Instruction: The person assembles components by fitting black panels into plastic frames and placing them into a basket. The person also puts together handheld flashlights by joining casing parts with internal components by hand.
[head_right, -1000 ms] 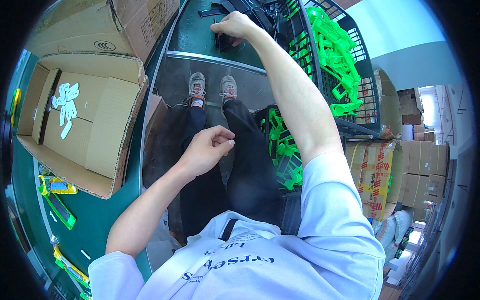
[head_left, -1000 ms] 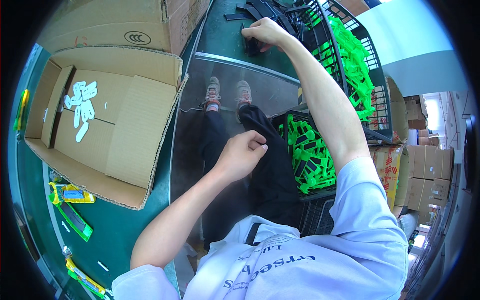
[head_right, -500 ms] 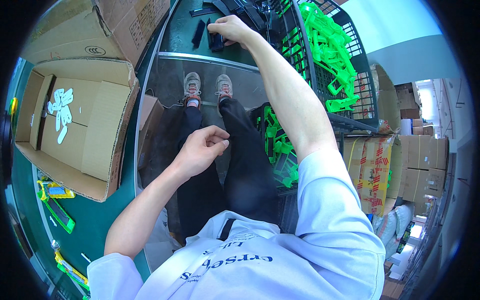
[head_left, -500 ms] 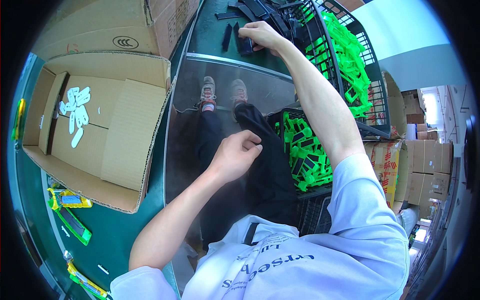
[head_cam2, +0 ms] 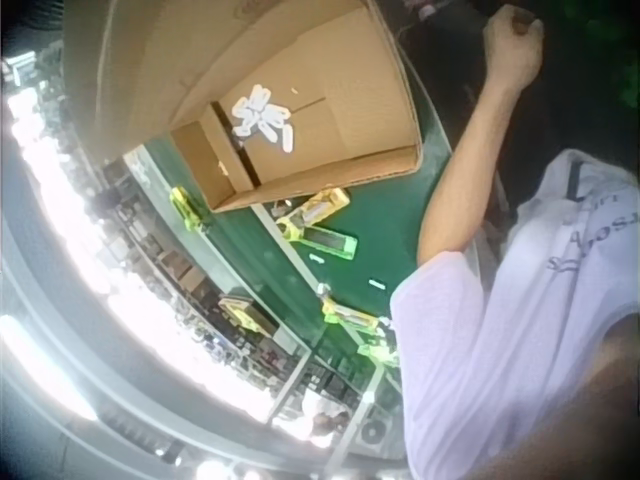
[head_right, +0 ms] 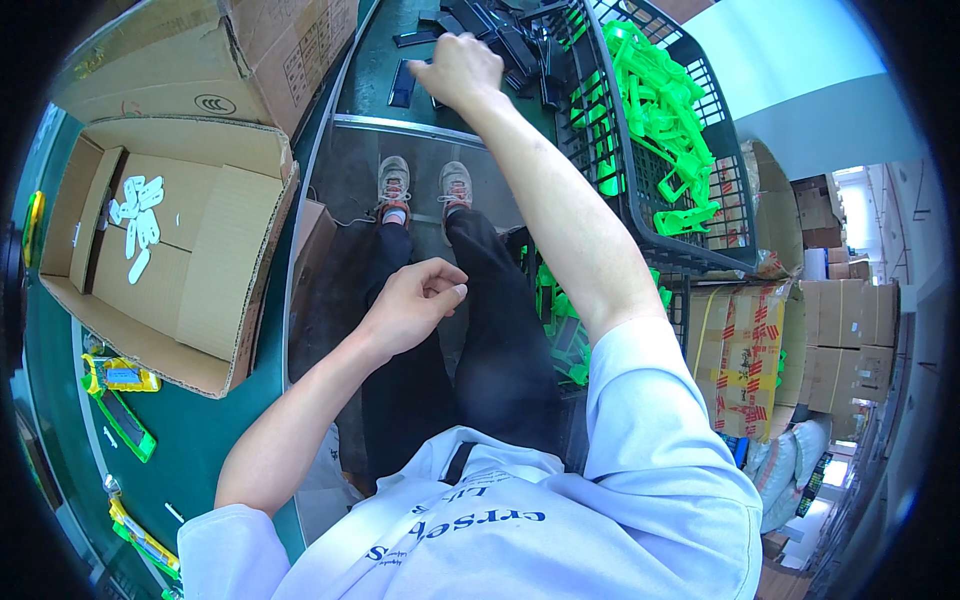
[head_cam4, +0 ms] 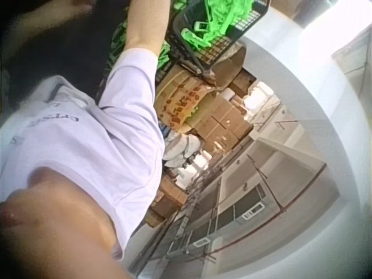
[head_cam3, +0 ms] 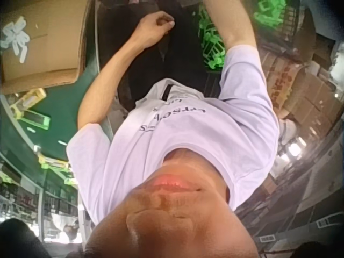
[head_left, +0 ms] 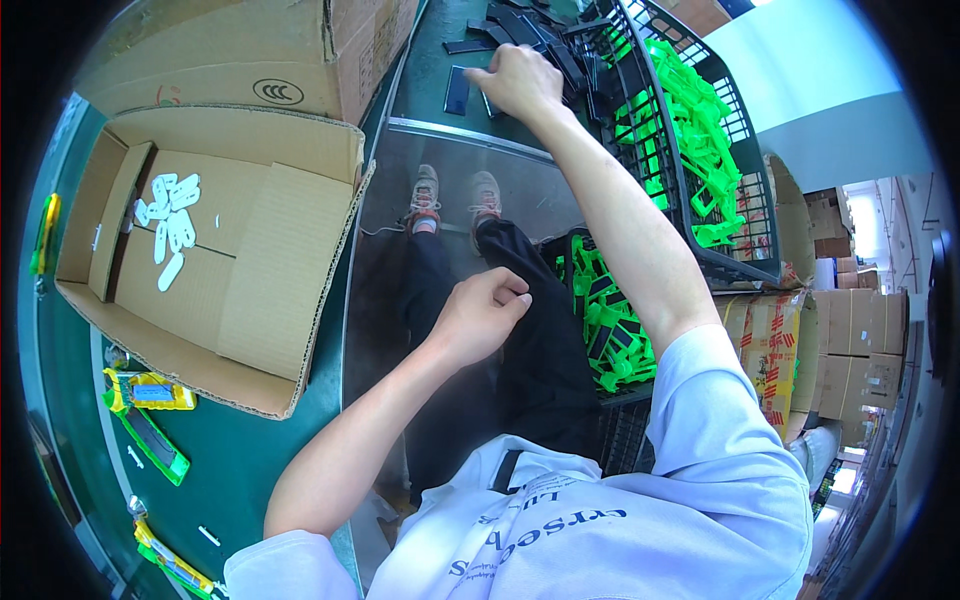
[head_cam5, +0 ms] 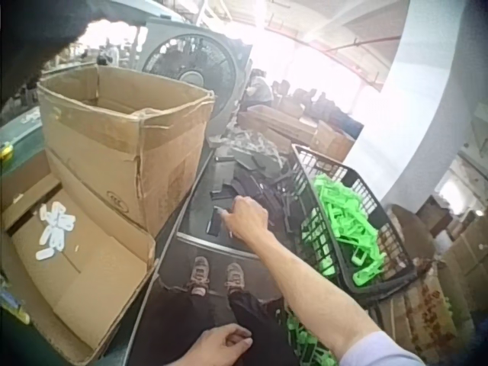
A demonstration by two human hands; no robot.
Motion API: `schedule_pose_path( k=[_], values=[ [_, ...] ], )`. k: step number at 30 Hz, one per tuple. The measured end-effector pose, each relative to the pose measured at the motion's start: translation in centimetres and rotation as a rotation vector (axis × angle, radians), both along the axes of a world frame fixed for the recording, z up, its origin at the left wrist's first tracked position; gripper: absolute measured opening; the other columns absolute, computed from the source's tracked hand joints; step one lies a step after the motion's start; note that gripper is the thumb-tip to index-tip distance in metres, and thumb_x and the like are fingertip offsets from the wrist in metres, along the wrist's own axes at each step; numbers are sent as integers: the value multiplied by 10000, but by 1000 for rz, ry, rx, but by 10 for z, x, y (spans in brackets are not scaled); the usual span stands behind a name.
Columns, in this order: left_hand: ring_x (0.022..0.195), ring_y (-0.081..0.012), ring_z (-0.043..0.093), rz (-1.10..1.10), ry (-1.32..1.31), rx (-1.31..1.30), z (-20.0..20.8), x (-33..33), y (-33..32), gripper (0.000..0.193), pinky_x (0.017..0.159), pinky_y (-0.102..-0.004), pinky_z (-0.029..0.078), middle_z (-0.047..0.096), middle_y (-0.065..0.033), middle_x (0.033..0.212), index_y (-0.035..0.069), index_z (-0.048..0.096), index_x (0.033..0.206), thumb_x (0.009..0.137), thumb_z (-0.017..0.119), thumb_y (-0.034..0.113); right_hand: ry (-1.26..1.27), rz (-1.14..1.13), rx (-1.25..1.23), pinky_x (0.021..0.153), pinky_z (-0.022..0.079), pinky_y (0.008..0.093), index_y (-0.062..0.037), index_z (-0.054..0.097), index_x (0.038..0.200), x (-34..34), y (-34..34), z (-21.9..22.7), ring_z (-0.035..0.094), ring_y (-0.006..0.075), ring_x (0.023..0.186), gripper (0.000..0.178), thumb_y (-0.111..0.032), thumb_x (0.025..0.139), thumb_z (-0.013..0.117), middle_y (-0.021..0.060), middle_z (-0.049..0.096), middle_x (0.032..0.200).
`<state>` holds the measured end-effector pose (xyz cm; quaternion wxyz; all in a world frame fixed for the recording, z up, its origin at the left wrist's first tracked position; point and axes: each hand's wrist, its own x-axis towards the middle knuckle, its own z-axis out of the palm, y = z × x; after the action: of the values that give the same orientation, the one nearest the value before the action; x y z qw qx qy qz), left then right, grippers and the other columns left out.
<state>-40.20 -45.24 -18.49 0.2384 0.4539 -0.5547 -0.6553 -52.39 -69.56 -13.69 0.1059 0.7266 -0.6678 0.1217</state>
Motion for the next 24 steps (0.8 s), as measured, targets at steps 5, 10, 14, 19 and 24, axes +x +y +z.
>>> schedule_pose_path(
  k=[5,10,14,19,24],
  values=[
    [787,-117,625,-39,0,-59,-2,-1,2,235,742,-270,507,673,-64,908,-26,624,1097,933,609,141,0,-28,428,862,526,412,-55,715,1060,31,1,12,665,294,1052,708,-653,683,752,145,688,1127],
    [807,-162,663,3,34,43,3,0,1,259,758,-291,514,697,-120,895,-21,644,1096,899,631,147,-182,-113,498,932,500,403,-29,689,1104,32,-8,-2,642,301,1098,755,-607,634,815,147,671,1176],
    [777,-122,626,-8,46,93,9,-4,-1,233,714,-263,496,677,-68,900,-8,634,1108,931,606,140,-363,-165,525,933,502,380,-39,698,1090,18,-4,-1,639,285,1109,677,-520,640,854,152,668,1181],
    [788,-115,617,3,39,134,16,-3,0,216,687,-254,480,668,-54,922,4,626,1114,942,589,130,-458,-141,532,925,506,393,-35,714,1057,26,-2,-6,638,298,1109,522,-377,682,839,164,673,1162],
    [734,-133,628,22,69,20,-7,-1,6,210,676,-277,505,675,-67,862,-4,640,1090,933,606,132,-285,-32,548,912,505,429,-66,664,1151,42,3,-5,629,270,1134,595,-419,699,824,108,660,1204]
  ],
)
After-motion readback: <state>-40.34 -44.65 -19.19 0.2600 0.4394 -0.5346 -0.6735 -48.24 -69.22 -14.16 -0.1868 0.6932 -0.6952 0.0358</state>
